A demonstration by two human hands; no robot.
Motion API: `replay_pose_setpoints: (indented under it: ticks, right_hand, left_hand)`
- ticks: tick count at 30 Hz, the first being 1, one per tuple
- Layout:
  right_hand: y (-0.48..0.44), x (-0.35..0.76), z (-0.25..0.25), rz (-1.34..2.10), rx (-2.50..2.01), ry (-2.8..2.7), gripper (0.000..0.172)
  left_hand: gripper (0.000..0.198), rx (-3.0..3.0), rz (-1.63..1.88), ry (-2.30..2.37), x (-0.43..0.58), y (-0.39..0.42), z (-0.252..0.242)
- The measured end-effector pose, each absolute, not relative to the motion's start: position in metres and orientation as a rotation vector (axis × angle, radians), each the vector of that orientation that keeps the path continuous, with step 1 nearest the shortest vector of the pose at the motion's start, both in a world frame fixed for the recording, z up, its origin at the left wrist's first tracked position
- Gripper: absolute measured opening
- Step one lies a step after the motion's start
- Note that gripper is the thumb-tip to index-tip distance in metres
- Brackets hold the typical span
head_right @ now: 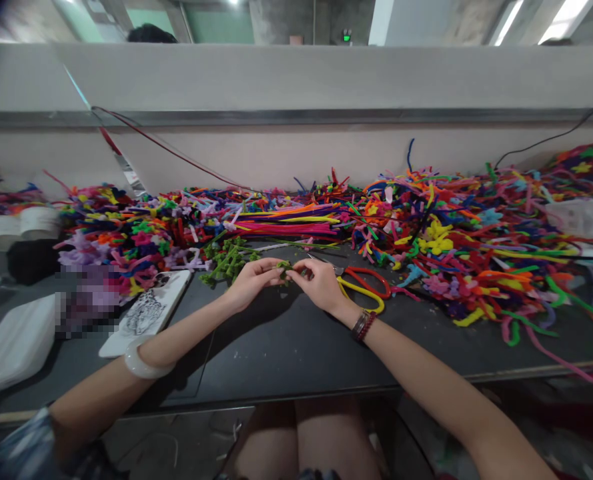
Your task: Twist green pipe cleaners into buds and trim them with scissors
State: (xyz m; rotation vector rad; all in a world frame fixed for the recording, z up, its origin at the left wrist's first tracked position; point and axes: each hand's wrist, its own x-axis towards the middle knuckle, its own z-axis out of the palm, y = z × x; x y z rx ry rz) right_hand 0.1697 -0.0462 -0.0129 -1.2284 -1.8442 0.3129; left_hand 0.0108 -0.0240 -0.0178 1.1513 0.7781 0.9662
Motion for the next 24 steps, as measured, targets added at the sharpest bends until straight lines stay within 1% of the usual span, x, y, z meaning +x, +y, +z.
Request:
replay_pose_setpoints:
  ticks: [5, 10, 16, 24]
  right_hand:
    - [-0.0452, 0.1702, -0.0147, 0.323, -1.206, -1.843, 0.014]
    - [-0.0463, 0.1694, -0.014, 0.334, -1.192, -1.843, 0.013]
    - [-0.0481, 0.1681, -0.0127, 0.328, -1.192, -1.854, 0.012]
    - [-0.0481, 0.168, -0.0118, 0.322, -1.185, -1.856, 0.014]
  left_hand:
    - [0.029, 1.315, 0.91, 0.756, 0.0112, -0.0251, -0.0186]
    - [0.026, 1.434, 0.933, 0.805, 0.0118, -0.0273, -0.0173]
    - [0.023, 1.435, 0.924, 0.826, 0.0111, -0.0253, -0.0173]
    - [0.024, 1.321, 0.888, 0.855, 0.0113, -0.0254, -0.015]
